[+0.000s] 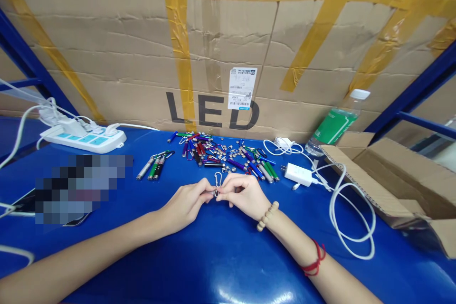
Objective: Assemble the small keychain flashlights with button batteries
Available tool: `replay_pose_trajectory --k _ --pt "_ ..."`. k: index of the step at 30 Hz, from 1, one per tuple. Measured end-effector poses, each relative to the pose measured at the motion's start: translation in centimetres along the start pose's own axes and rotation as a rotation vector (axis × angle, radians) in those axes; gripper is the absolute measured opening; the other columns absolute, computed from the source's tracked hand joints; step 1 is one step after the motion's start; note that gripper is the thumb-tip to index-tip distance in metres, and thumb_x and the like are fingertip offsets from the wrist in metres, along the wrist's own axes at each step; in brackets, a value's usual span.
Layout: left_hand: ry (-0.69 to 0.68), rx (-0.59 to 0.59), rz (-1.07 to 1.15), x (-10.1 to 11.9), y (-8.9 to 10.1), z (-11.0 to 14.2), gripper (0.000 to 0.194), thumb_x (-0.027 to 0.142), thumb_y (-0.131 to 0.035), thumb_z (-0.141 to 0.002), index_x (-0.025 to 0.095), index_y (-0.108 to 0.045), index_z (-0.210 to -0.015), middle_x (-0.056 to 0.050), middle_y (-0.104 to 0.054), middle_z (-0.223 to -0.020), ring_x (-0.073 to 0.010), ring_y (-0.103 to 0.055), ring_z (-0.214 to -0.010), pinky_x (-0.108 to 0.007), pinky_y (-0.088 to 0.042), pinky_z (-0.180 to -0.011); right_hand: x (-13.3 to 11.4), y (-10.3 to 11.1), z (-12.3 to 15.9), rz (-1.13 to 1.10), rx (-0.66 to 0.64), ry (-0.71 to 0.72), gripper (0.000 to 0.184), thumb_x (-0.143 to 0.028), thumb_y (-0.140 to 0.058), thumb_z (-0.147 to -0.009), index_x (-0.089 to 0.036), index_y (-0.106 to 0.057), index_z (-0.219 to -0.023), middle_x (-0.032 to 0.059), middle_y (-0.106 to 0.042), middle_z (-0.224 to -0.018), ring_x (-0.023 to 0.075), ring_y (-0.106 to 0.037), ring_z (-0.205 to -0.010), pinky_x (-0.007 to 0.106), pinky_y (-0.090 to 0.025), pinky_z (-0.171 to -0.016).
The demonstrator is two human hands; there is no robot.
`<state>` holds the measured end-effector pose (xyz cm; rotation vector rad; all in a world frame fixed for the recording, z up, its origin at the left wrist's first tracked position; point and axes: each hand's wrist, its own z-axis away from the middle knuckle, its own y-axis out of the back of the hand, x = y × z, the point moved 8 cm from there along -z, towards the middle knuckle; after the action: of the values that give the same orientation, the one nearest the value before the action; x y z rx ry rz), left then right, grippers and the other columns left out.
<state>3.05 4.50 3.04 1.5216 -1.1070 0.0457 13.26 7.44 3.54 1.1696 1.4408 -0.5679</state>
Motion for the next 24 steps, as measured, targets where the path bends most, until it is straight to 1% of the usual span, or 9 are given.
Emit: replay_pose_trajectory --k 2,5,9,13,16,21,24 --pt "-0.019 0.012 -0.007 0.1 0.0 0.0 0.012 0.015 -0.035 -0.086 0.021 -0.043 -0.079 -0.002 -0.064 -0.081 -0.0156 -0.061 -0.074 -0.022 -0.042 -0.062 0.3 0.1 0.0 -0.025 0.011 -0.026 0.026 -0.039 -0.076 -0.056 -0.016 -0.064 -0.052 0.001 -0.057 -0.063 0.0069 -0.05 -0.04 0.02 -0.044 -0.036" --pt "-0.037 0.027 -0.013 0.1 0.0 -0.1 0.013 0.016 -0.036 -0.087 0.02 -0.044 -0.079 -0.003 -0.064 -0.083 -0.0159 -0.061 -0.076 -0.023 -0.043 -0.064 0.7 0.0 0.0 -0.06 0.004 -0.053 0.029 -0.038 -0.077 -0.053 -0.015 -0.06 -0.049 -0.0005 -0.056 -0.061 0.0061 -0.049 -0.04 0.019 -0.044 -0.036" --pt "-0.054 0.056 -0.016 0.2 0.2 -0.2 0.013 0.016 -0.037 -0.087 0.02 -0.046 -0.078 -0.003 -0.064 -0.083 -0.0159 -0.061 -0.075 -0.024 -0.044 -0.065 0.9 -0.1 0.1 -0.061 0.008 -0.068 0.032 -0.036 -0.077 -0.054 -0.014 -0.055 -0.049 -0.0016 -0.054 -0.06 0.005 -0.048 -0.039 0.018 -0.042 -0.036" --pt "-0.064 0.093 -0.033 0.3 0.4 -0.1 0.012 0.017 -0.04 -0.086 0.019 -0.047 -0.077 -0.003 -0.063 -0.08 -0.0148 -0.059 -0.072 -0.024 -0.044 -0.064 0.7 -0.3 0.2 -0.039 0.022 -0.077 0.035 -0.038 -0.075 -0.057 -0.014 -0.051 -0.049 -0.003 -0.05 -0.058 0.0032 -0.044 -0.036 0.016 -0.035 -0.032" --pt "-0.078 0.128 -0.044 0.2 0.6 0.1 0.013 0.018 -0.041 -0.086 0.019 -0.048 -0.076 -0.003 -0.063 -0.079 -0.0146 -0.059 -0.071 -0.024 -0.045 -0.064 0.6 -0.3 0.3 -0.021 0.042 -0.09 0.036 -0.039 -0.074 -0.058 -0.014 -0.05 -0.049 -0.0041 -0.047 -0.054 0.0017 -0.038 -0.035 0.015 -0.03 -0.031" --pt "-0.072 0.165 -0.031 0.1 0.8 0.1 0.013 0.018 -0.042 -0.087 0.019 -0.05 -0.077 -0.003 -0.063 -0.079 -0.0147 -0.059 -0.074 -0.024 -0.045 -0.067 1.3 -0.3 0.3 -0.033 0.051 -0.161 0.036 -0.042 -0.073 -0.058 -0.015 -0.05 -0.052 -0.0041 -0.05 -0.053 0.0025 -0.04 -0.033 0.016 -0.03 -0.031" --pt "-0.052 0.168 0.011 0.1 0.9 0.0 0.01 0.017 -0.044 -0.086 0.019 -0.054 -0.085 -0.002 -0.064 -0.084 -0.0148 -0.06 -0.079 -0.024 -0.046 -0.07 1.8 -0.4 0.3 -0.021 0.04 -0.194 0.035 -0.043 -0.071 -0.06 -0.015 -0.051 -0.053 -0.0038 -0.051 -0.05 0.0032 -0.041 -0.034 0.016 -0.03 -0.032"
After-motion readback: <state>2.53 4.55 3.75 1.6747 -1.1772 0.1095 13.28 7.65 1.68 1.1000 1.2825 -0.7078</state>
